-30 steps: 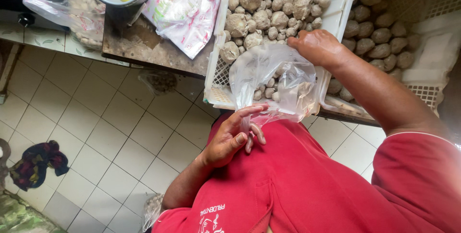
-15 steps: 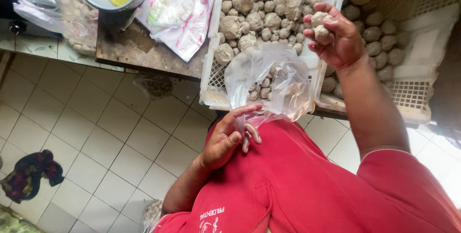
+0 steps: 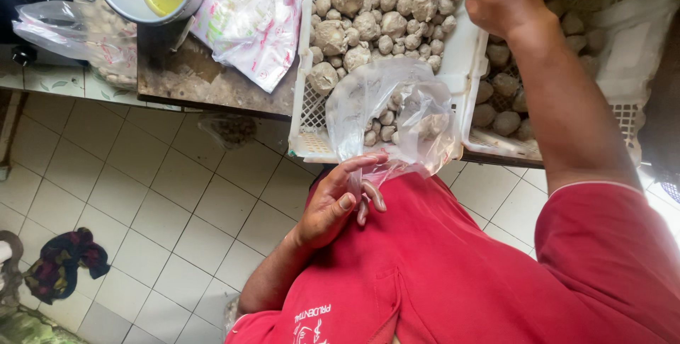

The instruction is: The person repeatedly picks round meatballs from white plastic crates and places them into a clear plastic bag held open with the other hand. The person continues filling the bag until it is full, then sets it aside and begins filling a second bag.

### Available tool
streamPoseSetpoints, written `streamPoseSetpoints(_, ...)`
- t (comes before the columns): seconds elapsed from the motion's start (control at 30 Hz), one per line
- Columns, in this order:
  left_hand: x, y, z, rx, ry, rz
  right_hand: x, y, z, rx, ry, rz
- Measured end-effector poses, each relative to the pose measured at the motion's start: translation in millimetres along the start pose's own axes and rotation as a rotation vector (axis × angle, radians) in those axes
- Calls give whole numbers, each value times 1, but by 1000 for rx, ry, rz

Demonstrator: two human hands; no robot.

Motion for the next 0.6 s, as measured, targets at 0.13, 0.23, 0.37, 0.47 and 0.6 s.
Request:
streamPoseSetpoints(0.13,2,0,2,6,-9,10,-6,-35,32,-136,55,112)
streamPoseSetpoints(0.23,3,2,5,13,-25,20,-11,-50,60,-334,581,-209)
streamPoseSetpoints(0.37,7,4,5,26,-40,41,6,-62,93,-413,620,-118)
streamPoseSetpoints(0.47,5,4,5,7,-36,57,33,-62,114,-462,589,-62)
streamPoseSetpoints(0.6,3,2,3,12,-67,86,42,-85,136,-520,608,-99)
Point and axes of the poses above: each hand's wrist, its own y-axis away from the middle knuckle, its own z-axis out of the palm, x = y × z, the point moved 3 cm from there along -y, towards the middle knuckle, and after that the axes turned 12 degrees about y, right-handed, at the moved point
